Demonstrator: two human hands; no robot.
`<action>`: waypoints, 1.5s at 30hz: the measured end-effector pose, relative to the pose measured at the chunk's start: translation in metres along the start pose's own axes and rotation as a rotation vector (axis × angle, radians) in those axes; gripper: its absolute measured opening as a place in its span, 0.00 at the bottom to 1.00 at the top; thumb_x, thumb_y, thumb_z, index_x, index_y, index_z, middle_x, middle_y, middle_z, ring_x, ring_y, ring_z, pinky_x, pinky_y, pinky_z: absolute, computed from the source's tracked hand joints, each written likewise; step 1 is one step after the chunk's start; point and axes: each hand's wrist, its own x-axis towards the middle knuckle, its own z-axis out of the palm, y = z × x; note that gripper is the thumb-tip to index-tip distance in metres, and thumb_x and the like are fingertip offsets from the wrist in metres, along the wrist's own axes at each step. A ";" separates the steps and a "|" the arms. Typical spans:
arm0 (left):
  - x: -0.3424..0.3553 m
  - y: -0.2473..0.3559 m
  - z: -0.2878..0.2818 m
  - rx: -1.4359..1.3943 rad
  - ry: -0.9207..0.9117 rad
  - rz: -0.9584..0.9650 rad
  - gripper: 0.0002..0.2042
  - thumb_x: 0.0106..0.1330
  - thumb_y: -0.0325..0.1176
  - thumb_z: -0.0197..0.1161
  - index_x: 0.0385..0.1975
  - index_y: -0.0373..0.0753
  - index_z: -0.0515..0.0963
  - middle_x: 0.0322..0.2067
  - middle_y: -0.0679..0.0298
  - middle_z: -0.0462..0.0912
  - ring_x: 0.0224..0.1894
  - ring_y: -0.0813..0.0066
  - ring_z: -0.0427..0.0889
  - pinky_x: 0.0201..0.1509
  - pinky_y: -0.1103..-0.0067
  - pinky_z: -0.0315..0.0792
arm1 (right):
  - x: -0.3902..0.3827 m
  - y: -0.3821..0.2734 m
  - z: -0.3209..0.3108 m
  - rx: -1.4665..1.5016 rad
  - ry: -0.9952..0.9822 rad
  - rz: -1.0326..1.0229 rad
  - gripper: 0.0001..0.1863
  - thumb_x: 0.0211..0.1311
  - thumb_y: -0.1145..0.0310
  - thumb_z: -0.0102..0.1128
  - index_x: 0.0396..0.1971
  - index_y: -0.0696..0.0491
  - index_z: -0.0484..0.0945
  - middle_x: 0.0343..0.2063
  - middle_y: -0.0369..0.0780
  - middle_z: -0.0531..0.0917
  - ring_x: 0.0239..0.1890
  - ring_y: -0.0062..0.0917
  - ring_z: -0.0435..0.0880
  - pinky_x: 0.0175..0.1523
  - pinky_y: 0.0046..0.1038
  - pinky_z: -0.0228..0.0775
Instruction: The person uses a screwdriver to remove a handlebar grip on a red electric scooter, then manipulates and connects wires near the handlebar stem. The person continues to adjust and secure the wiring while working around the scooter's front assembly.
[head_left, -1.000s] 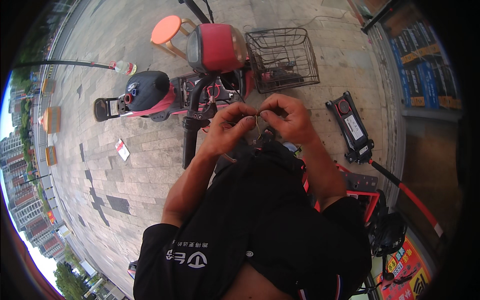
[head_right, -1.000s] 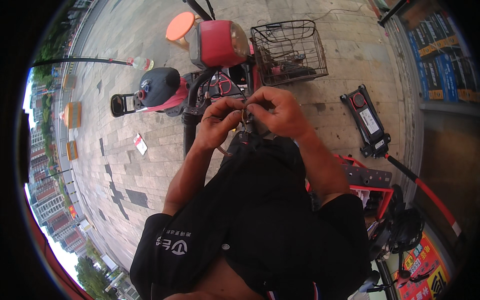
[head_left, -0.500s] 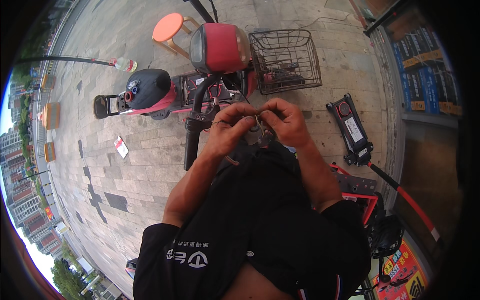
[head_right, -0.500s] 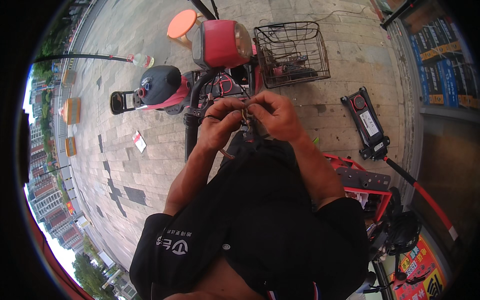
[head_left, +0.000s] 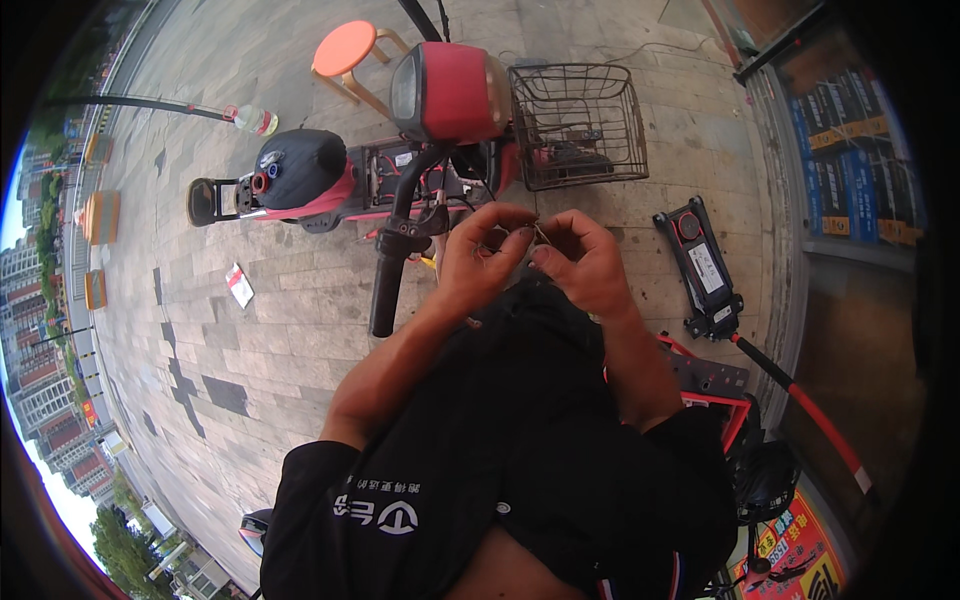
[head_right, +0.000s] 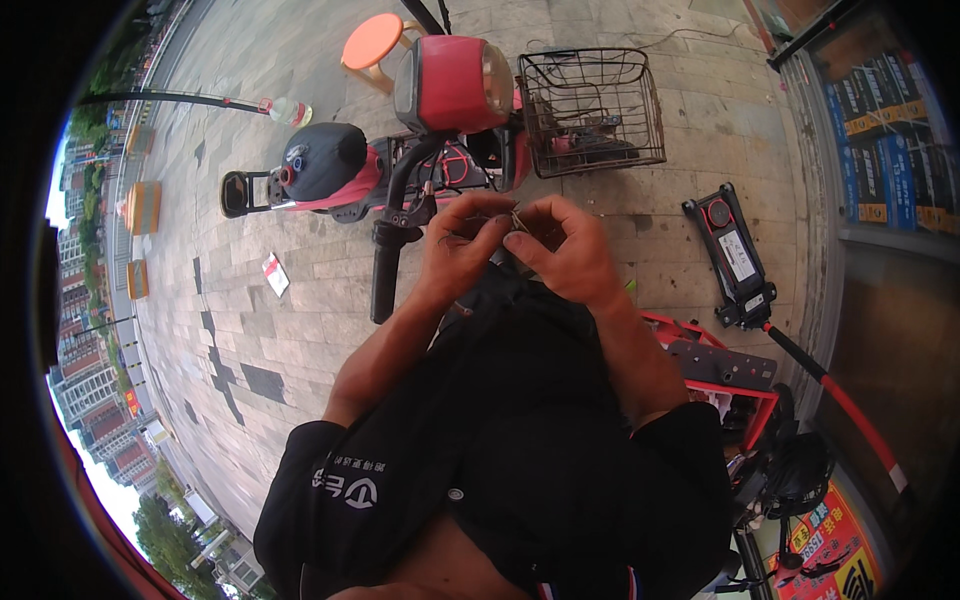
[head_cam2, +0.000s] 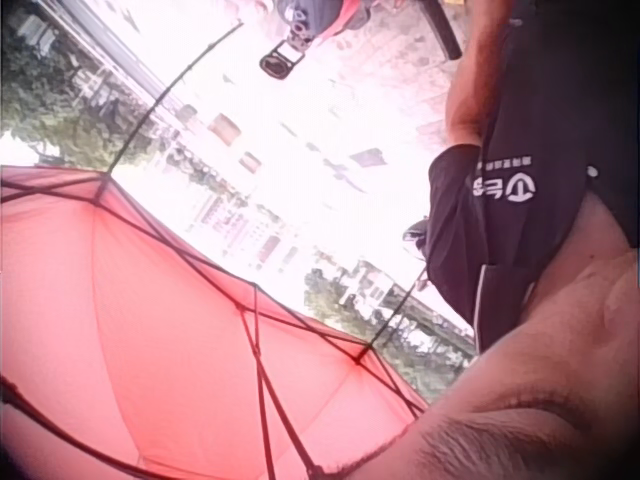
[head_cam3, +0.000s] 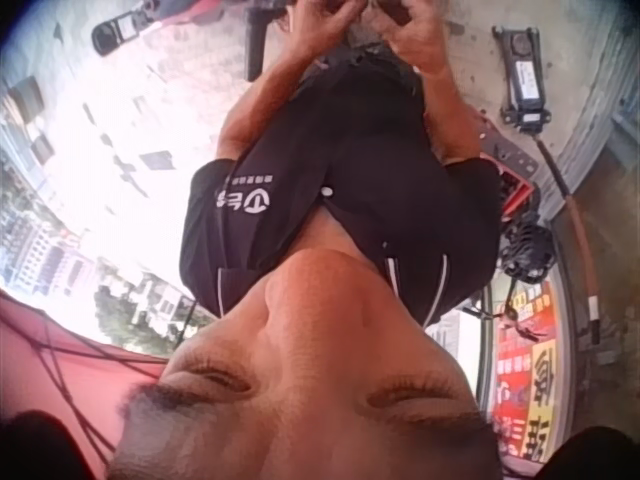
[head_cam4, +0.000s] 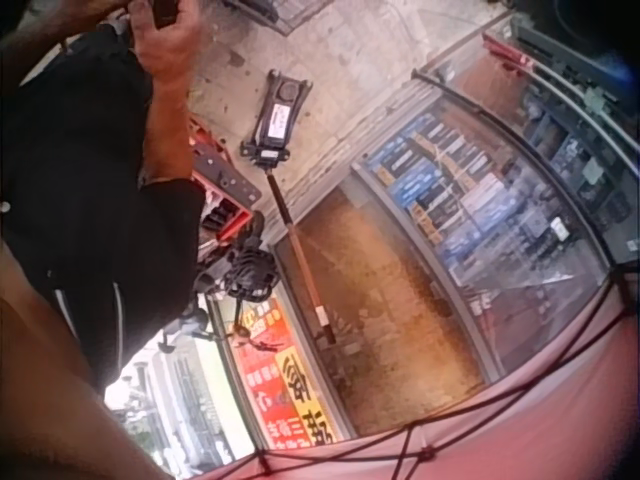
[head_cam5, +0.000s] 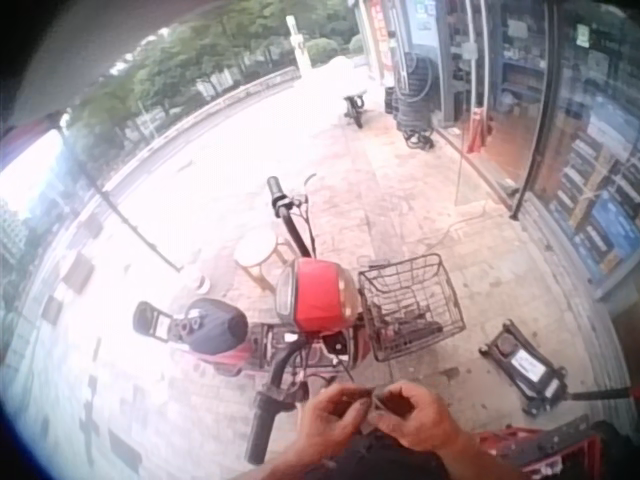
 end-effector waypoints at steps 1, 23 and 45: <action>0.000 -0.001 0.002 0.021 0.001 0.016 0.08 0.62 0.26 0.60 0.40 0.34 0.77 0.31 0.68 0.81 0.30 0.86 0.77 0.35 0.86 0.71 | -0.001 0.004 0.003 0.050 0.024 0.043 0.09 0.59 0.72 0.63 0.38 0.58 0.76 0.26 0.31 0.78 0.29 0.09 0.75 0.34 0.14 0.68; -0.002 -0.008 -0.003 -0.425 -0.052 -0.258 0.14 0.72 0.39 0.48 0.40 0.35 0.77 0.25 0.66 0.78 0.24 0.84 0.70 0.28 0.87 0.65 | -0.009 0.034 -0.013 0.191 0.174 -0.137 0.07 0.67 0.72 0.50 0.40 0.59 0.74 0.39 0.44 0.81 0.32 0.20 0.81 0.34 0.21 0.75; -0.008 -0.026 0.007 -0.425 0.076 -0.344 0.12 0.70 0.32 0.52 0.45 0.31 0.74 0.36 0.62 0.80 0.36 0.78 0.80 0.38 0.81 0.76 | -0.010 0.049 0.010 0.180 0.188 -0.046 0.08 0.61 0.79 0.57 0.41 0.58 0.75 0.34 0.39 0.82 0.33 0.19 0.82 0.38 0.21 0.76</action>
